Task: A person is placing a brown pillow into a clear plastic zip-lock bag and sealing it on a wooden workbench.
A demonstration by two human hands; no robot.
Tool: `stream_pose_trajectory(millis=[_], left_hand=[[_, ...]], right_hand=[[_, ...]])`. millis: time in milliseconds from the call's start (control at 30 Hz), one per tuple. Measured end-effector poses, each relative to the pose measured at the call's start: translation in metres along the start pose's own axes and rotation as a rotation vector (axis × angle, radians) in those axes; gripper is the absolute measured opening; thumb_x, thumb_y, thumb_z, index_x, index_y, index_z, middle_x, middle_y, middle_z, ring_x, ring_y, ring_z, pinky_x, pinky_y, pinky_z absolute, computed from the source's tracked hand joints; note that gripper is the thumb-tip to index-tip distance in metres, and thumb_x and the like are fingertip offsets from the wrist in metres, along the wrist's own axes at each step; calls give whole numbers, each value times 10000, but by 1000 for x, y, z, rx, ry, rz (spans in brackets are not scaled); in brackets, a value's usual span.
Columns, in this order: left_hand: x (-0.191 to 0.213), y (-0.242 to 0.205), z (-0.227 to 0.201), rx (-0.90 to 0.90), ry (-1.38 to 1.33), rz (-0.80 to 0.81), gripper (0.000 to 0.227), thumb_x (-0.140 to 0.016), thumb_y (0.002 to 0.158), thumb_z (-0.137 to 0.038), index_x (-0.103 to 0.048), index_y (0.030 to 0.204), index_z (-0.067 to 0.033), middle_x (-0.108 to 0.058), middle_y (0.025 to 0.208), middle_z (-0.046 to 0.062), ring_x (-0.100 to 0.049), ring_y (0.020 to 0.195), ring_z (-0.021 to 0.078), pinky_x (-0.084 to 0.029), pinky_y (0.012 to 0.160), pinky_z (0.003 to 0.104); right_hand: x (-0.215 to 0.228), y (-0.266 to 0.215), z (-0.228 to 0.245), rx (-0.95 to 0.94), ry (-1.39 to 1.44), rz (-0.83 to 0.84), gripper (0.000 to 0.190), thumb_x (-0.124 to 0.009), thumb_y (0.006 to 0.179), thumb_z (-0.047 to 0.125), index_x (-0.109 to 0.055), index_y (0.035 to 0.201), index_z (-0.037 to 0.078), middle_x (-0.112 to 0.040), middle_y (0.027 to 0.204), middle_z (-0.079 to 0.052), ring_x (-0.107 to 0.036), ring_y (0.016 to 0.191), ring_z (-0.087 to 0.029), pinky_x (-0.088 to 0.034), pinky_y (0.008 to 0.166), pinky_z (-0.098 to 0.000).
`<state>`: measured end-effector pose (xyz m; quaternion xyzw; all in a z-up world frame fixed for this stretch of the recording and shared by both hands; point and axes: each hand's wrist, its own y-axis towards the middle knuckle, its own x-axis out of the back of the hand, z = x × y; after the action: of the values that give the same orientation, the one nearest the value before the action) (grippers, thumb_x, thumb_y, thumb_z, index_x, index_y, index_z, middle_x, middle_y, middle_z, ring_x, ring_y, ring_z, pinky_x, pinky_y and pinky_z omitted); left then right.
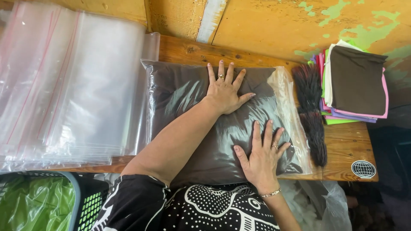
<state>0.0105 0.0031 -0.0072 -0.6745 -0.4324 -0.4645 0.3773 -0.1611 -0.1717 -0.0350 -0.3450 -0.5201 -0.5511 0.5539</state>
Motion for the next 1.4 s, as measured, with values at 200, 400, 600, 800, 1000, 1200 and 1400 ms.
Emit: stream_pose_trajectory(millis=[200,400,600,800,1000,1200,1400], left_hand=[[11,1,6,8,-204,56,892,-98,966,-763,-139,1655,-197,-117,1721,156,70,1574,406,223,1158,690],[30,0,5,11,-196,160,959,-41,850,-765,-19,1646,-228,25,1722,136,137,1556,428,168,1166,684],[17,2,5,-15,-56,116,965,-154,887,-799,-12,1644,-217,24,1715,171,113,1549,462,142,1152,717],[16,2,4,-3,-30,127,952,-157,895,-795,-4,1644,-227,25,1718,157,129,1549,449,144,1156,713],[17,0,-1,3,60,79,945,-109,894,-802,-35,1643,-231,-6,1715,160,83,1548,464,92,1153,739],[9,1,-1,-20,92,27,944,-112,905,-791,-65,1643,-206,-54,1703,192,31,1542,493,57,1149,751],[15,-1,-1,-8,43,66,949,-112,896,-786,-49,1645,-206,-32,1710,181,62,1551,471,104,1147,739]], right_hand=[[9,3,-8,-26,77,67,858,-421,971,680,-247,1648,183,-111,1683,-231,-12,1488,-608,-4,1052,-836],[25,9,-27,-109,29,226,748,-230,970,639,-194,1633,294,-114,1738,14,-58,1591,-332,-60,1171,-699],[8,-5,-37,-93,88,-20,727,-266,1000,635,-345,1602,234,-219,1717,-78,-88,1582,-423,-24,1207,-683],[20,-10,-67,-347,-30,110,845,-75,919,757,-197,1628,315,-217,1698,-111,-115,1566,-380,-30,1188,-711],[18,-17,-88,-314,33,101,765,-234,992,616,-233,1631,196,-215,1701,-98,-9,1579,-419,56,1197,-679],[52,-15,-64,-183,-58,-119,809,-257,1041,622,-421,1552,16,-236,1675,-298,-14,1548,-546,36,1189,-712],[45,18,-1,110,-113,-68,731,-394,996,585,-396,1578,144,-174,1711,-203,32,1575,-468,13,1162,-770]])
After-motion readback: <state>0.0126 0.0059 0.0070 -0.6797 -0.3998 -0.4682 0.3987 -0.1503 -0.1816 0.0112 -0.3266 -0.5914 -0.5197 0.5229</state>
